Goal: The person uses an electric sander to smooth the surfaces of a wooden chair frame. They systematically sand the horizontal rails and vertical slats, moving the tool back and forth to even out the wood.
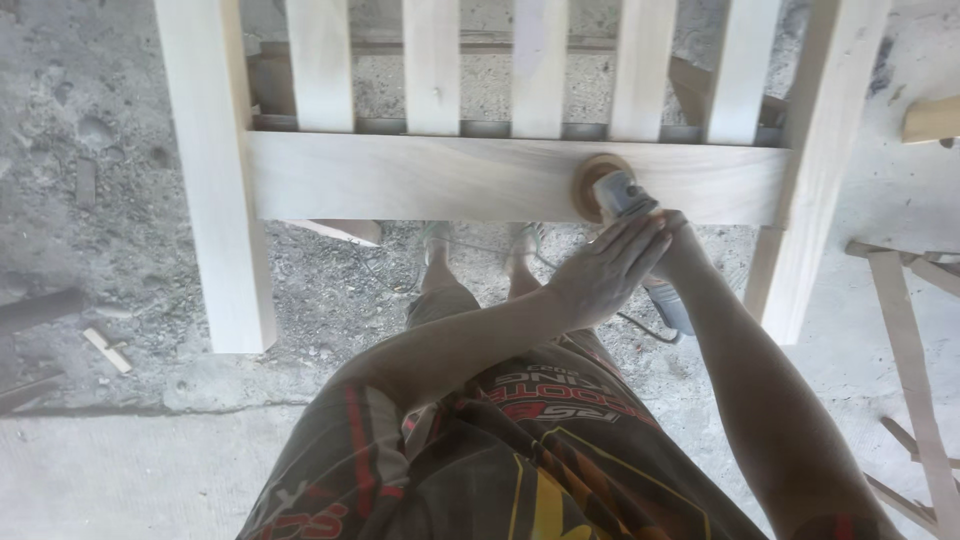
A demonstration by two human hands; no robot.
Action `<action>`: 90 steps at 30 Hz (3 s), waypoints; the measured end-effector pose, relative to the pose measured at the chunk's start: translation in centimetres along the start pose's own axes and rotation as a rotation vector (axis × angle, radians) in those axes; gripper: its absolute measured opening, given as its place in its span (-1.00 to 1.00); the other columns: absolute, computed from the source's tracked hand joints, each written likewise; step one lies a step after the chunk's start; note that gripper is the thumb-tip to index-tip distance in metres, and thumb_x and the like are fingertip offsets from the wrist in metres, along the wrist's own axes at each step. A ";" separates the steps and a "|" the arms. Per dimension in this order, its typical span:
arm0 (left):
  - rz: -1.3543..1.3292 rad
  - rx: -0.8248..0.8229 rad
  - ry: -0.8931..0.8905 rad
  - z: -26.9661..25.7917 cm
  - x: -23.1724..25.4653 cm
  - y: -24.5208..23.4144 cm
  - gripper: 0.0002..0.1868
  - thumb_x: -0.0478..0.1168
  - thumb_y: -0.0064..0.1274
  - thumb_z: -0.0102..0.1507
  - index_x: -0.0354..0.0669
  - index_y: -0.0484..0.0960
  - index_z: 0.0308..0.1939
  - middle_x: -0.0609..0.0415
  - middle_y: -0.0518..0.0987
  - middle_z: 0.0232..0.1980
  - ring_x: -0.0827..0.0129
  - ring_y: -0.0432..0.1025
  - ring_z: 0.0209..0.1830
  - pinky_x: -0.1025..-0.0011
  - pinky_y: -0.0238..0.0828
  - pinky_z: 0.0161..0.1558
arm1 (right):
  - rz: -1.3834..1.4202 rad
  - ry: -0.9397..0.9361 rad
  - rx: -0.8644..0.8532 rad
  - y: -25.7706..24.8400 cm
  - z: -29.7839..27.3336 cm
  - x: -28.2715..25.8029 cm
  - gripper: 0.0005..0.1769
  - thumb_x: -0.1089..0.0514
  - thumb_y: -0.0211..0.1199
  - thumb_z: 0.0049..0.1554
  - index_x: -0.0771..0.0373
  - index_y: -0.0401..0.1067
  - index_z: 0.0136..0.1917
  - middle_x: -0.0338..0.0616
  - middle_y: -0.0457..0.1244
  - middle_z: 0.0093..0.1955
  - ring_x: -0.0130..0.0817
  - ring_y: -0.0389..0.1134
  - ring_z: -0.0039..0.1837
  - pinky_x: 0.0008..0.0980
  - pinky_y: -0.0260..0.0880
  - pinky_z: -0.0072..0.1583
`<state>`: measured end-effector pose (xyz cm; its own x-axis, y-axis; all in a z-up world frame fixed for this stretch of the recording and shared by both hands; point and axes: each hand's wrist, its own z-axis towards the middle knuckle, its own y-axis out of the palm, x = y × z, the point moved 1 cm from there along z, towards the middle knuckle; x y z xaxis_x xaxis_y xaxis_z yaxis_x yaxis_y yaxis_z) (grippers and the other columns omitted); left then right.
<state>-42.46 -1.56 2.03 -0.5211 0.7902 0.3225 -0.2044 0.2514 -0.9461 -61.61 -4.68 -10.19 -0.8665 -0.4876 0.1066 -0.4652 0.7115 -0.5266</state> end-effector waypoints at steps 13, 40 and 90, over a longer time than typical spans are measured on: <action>-0.131 0.123 -0.312 -16.1 -8.7 -7.2 -0.39 -0.31 -0.28 0.42 -0.65 0.04 0.49 -0.55 0.04 0.56 -0.18 -0.04 0.64 0.05 -0.15 0.62 | 2.494 0.467 -0.363 -16.0 3.1 -16.9 -0.66 0.03 -0.06 0.37 0.31 0.33 0.20 -0.13 0.36 -0.02 -0.50 0.37 -0.10 -0.60 0.53 -0.02; -0.221 -0.083 0.266 1.6 -0.3 0.9 -0.36 -0.24 -0.27 0.40 -0.50 0.03 0.53 -0.39 -0.06 0.60 -0.08 -0.15 0.65 0.04 -0.25 0.62 | 0.240 0.208 0.154 9.7 -3.8 0.7 -0.61 -0.10 0.16 0.21 0.25 0.42 0.10 -0.14 0.38 -0.03 -0.30 0.43 0.06 -0.27 0.45 0.21; -0.405 -0.043 -0.062 -8.4 -10.4 -6.2 -0.09 -0.12 0.06 0.29 -0.52 -0.09 0.52 -0.41 -0.08 0.59 -0.05 -0.20 0.66 0.11 -0.34 0.62 | 2.277 0.541 -0.025 -11.9 2.0 -7.9 -0.62 0.03 -0.11 0.33 0.39 0.37 0.04 -0.03 0.31 -0.13 -0.43 0.37 -0.20 -0.45 0.51 -0.14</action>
<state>-28.78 -6.67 4.31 -0.4551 0.5877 0.6690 -0.3694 0.5590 -0.7424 -48.88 -10.34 -6.45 0.2466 0.9262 -0.2851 0.9582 -0.2771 -0.0713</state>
